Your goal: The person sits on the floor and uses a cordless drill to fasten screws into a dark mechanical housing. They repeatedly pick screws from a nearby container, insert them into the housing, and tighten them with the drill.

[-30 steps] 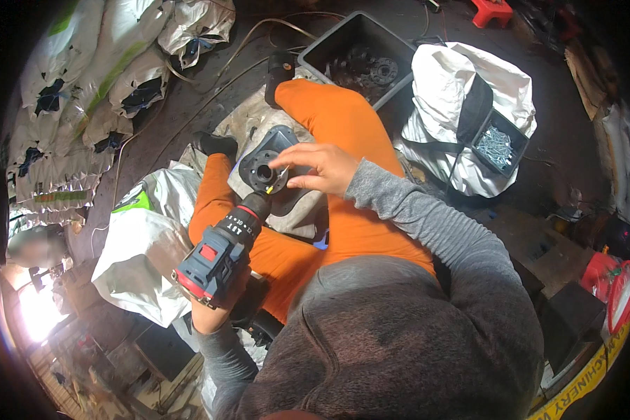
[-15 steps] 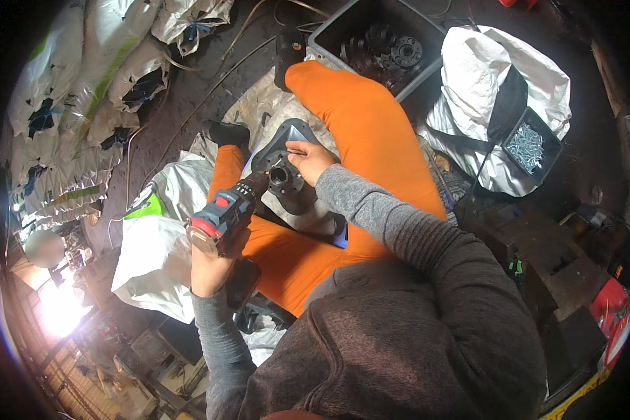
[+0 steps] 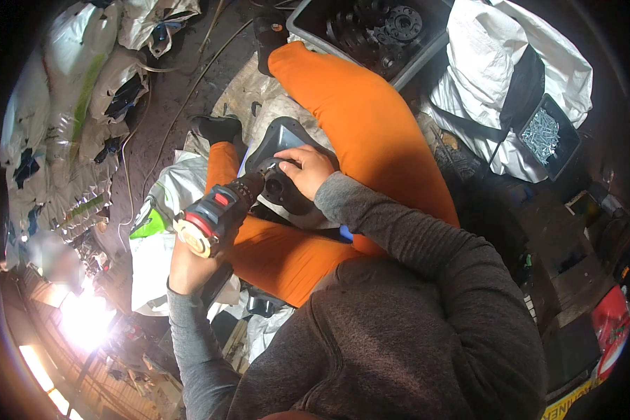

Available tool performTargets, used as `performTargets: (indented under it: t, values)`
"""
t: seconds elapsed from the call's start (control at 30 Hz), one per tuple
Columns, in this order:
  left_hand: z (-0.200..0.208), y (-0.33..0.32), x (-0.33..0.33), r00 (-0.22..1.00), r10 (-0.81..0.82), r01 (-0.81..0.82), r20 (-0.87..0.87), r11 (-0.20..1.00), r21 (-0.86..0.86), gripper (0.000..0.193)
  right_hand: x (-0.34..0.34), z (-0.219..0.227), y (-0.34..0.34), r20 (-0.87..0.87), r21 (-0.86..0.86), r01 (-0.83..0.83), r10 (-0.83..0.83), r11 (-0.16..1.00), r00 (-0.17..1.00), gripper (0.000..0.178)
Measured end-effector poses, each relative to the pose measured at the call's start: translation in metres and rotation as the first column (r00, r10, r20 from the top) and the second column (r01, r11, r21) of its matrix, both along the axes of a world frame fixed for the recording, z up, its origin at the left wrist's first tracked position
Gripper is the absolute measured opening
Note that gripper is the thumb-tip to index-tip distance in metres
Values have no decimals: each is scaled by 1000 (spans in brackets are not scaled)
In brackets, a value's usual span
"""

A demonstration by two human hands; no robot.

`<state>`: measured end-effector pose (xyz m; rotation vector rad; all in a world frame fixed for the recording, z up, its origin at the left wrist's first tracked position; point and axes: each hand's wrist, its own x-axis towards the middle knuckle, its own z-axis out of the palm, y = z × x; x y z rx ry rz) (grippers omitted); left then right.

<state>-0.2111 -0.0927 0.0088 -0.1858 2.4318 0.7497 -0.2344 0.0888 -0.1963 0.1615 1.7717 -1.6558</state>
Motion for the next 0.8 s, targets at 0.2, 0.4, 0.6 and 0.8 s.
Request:
performTargets:
  t: [0.2, 0.4, 0.6, 0.8]
  values:
    - [-2, 3, -9, 992, -119, 122, 40, 989, -81, 39, 1, 2, 1, -10, -3, 14, -14, 1000, 1000, 24]
    - [-11, 4, -9, 980, -198, 198, -3, 979, -55, 38, 3, 1, 1, -58, 7, 34, -34, 999, 998, 23]
    - [-21, -7, 1, 982, -187, 188, 17, 974, -127, 38, 8, -4, 0, -117, -16, 76, -77, 997, 990, 23]
    - [-6, 14, 10, 999, 27, -27, -27, 1000, 8, 30, 7, -4, 1, -72, 6, 23, -22, 1000, 997, 24]
